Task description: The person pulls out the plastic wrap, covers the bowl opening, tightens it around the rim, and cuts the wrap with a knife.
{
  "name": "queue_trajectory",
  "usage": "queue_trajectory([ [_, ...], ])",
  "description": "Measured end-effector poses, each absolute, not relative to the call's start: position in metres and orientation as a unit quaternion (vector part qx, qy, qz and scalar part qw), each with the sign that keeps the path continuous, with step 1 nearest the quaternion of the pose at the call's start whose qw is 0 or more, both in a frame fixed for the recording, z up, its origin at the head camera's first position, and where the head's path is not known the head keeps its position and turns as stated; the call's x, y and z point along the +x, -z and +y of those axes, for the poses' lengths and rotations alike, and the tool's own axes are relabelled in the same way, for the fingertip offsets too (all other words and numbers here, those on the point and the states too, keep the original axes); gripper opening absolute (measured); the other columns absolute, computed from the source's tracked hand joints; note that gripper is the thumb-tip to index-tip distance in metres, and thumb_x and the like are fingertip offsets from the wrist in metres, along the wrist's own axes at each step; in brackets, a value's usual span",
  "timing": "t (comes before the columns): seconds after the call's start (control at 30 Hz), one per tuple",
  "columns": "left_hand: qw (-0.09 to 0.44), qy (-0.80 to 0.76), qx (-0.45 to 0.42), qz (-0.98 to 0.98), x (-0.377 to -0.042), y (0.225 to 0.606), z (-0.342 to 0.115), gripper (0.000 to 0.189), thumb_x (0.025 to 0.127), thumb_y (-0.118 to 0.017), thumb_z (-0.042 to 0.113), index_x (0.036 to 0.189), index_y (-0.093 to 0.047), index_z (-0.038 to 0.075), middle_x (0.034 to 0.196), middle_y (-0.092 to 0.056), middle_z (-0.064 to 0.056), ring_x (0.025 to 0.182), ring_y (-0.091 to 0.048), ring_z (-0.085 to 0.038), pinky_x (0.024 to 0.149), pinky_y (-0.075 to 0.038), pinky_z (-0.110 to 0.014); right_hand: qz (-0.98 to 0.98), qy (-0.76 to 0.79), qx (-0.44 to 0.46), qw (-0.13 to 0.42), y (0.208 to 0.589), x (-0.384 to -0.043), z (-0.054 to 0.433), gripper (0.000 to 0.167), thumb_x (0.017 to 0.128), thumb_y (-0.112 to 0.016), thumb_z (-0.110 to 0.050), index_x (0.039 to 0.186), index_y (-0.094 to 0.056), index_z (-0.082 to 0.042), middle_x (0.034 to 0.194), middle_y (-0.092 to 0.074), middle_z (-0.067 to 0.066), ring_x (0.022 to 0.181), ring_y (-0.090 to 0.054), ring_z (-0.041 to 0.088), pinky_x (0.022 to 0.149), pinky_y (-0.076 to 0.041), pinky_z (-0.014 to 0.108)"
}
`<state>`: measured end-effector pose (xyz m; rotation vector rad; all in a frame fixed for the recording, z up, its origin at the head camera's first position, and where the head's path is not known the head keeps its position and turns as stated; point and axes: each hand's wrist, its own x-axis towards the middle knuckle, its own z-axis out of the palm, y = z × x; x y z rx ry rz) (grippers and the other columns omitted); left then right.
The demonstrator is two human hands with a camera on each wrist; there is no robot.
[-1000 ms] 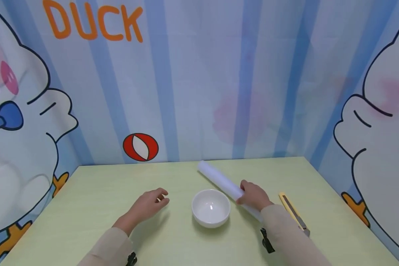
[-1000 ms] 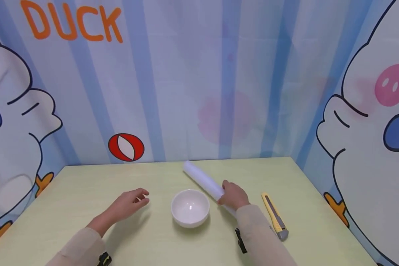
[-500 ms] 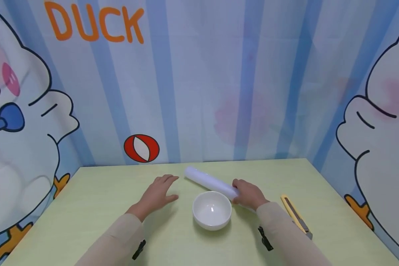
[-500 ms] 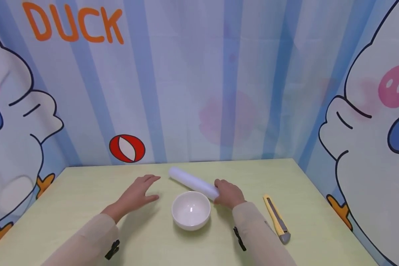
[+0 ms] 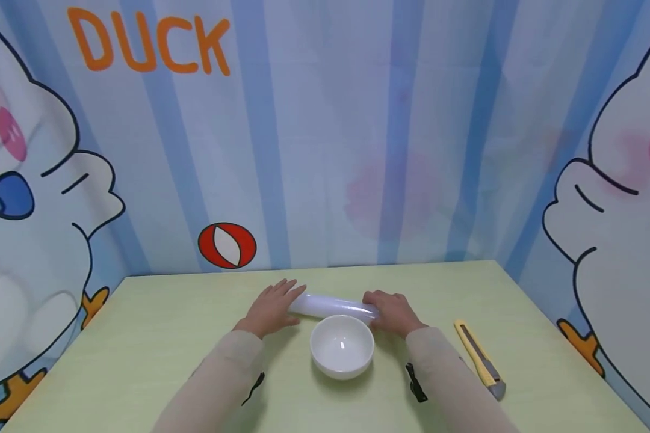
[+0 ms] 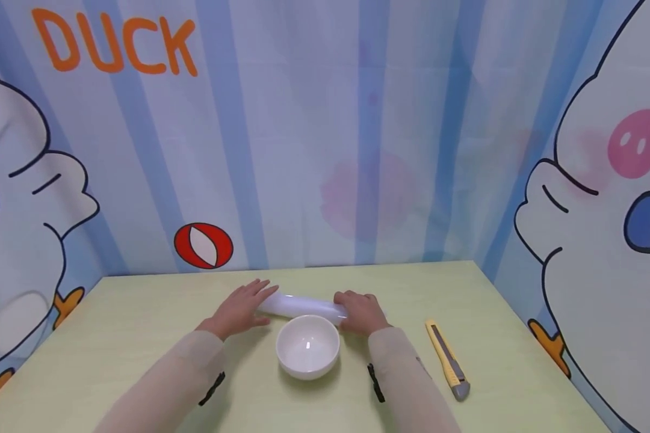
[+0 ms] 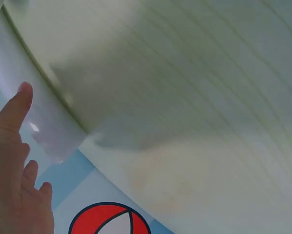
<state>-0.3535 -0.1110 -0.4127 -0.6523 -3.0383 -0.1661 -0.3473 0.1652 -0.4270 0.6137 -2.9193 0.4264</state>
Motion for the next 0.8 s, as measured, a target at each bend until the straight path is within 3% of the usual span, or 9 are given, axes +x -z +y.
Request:
queue_trajectory([
  [0.1,0.010,0.055,-0.199,-0.978,-0.358,0.417,-0.109,0.069,0.080,-0.070,0.032,0.139,-0.040,0.017,0.142,-0.042,-0.010,0.133,-0.034,-0.030,0.110,-0.027,-0.047,-0.966,-0.143,0.207,0.066,0.428,-0.347,0.165,0.028,0.071,-0.074,-0.012,0.092,-0.058,-0.020,0.091,-0.062,-0.002,0.084,-0.053,0.014,0.084,-0.041,0.045],
  [0.23,0.021,0.040,-0.186,-0.982,-0.359,0.420,-0.110,0.056,0.079,-0.071,0.033,0.128,-0.052,0.014,0.120,-0.058,-0.008,0.109,-0.053,-0.026,0.099,-0.042,-0.041,-0.966,-0.140,0.212,0.055,0.427,-0.348,0.162,0.028,0.072,-0.073,-0.013,0.095,-0.059,-0.019,0.094,-0.063,-0.001,0.087,-0.054,0.014,0.085,-0.041,0.045],
  [0.4,0.045,0.029,-0.198,-0.979,-0.354,0.422,-0.115,0.046,0.075,-0.074,0.035,0.113,-0.061,0.013,0.102,-0.061,-0.004,0.089,-0.053,-0.019,0.085,-0.048,-0.036,-0.968,-0.139,0.205,0.031,0.424,-0.349,0.156,0.028,0.078,-0.071,-0.017,0.102,-0.058,-0.015,0.100,-0.063,0.003,0.094,-0.056,0.018,0.095,-0.037,0.049],
  [0.6,0.060,0.032,-0.214,-0.974,-0.344,0.421,-0.122,0.045,0.074,-0.075,0.036,0.110,-0.061,0.012,0.100,-0.061,-0.005,0.088,-0.053,-0.020,0.084,-0.049,-0.036,-0.964,-0.148,0.217,0.038,0.425,-0.347,0.152,0.035,0.077,-0.072,-0.014,0.108,-0.057,-0.011,0.104,-0.062,0.006,0.095,-0.057,0.023,0.091,-0.042,0.045],
  [0.8,0.023,0.026,-0.212,-0.977,-0.347,0.415,-0.129,0.052,0.078,-0.072,0.035,0.120,-0.054,0.012,0.113,-0.058,-0.005,0.097,-0.056,-0.021,0.090,-0.049,-0.038,-0.963,-0.172,0.203,0.035,0.425,-0.345,0.152,0.039,0.078,-0.070,-0.009,0.114,-0.055,-0.009,0.111,-0.059,0.008,0.100,-0.056,0.025,0.091,-0.046,0.041],
])
